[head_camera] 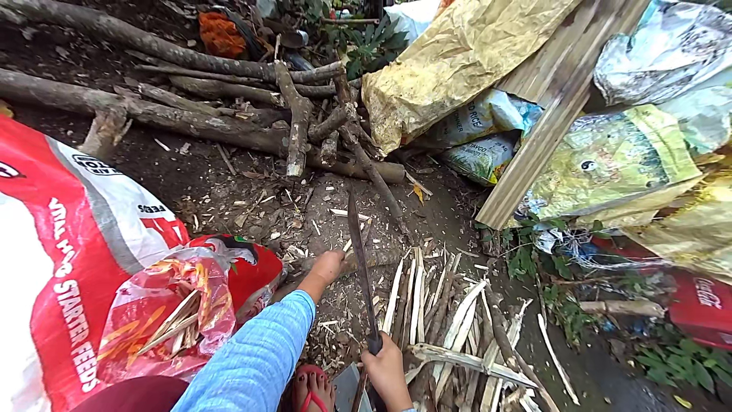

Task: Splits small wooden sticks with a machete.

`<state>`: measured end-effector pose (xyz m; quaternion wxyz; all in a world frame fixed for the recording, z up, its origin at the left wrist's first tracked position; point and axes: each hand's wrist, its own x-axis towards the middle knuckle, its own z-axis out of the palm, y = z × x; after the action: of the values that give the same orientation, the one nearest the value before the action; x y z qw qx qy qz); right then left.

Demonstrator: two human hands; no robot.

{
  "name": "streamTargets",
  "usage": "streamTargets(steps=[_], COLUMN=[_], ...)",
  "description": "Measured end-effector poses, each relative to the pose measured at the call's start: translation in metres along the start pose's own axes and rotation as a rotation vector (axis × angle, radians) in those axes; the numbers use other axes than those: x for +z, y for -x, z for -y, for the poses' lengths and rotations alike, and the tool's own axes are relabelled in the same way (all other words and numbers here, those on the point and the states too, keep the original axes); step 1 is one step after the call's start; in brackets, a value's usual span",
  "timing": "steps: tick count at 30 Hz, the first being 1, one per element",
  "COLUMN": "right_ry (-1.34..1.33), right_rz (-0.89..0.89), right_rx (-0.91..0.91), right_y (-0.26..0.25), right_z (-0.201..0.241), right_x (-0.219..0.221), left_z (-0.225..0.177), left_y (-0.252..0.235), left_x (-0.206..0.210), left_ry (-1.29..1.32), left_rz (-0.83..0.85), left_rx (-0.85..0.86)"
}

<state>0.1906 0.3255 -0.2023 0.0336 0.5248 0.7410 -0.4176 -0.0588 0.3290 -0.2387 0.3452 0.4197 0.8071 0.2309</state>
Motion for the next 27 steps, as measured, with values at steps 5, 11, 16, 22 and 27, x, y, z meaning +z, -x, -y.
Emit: streamTargets(steps=[5, 11, 16, 22, 27], right_ry=[0.050, 0.118, 0.080, 0.117, 0.082], right_rz=[-0.011, -0.009, -0.006, 0.033, 0.029], right_rx=[0.017, 0.019, 0.052, 0.113, 0.073], right_y=[0.002, 0.004, -0.001, -0.001, -0.006], right_z=[0.003, 0.000, 0.003, 0.004, 0.007], right_x=[0.000, 0.000, 0.003, 0.007, 0.001], left_z=[0.001, 0.000, -0.002, -0.001, 0.000], left_y=[0.000, 0.006, 0.001, 0.002, 0.001], left_x=[0.000, -0.001, -0.004, -0.001, -0.004], left_ry=[0.000, 0.012, -0.038, -0.042, -0.061], left_rz=[-0.003, -0.055, 0.015, -0.006, 0.018], left_rx=[0.017, 0.067, 0.084, 0.094, 0.057])
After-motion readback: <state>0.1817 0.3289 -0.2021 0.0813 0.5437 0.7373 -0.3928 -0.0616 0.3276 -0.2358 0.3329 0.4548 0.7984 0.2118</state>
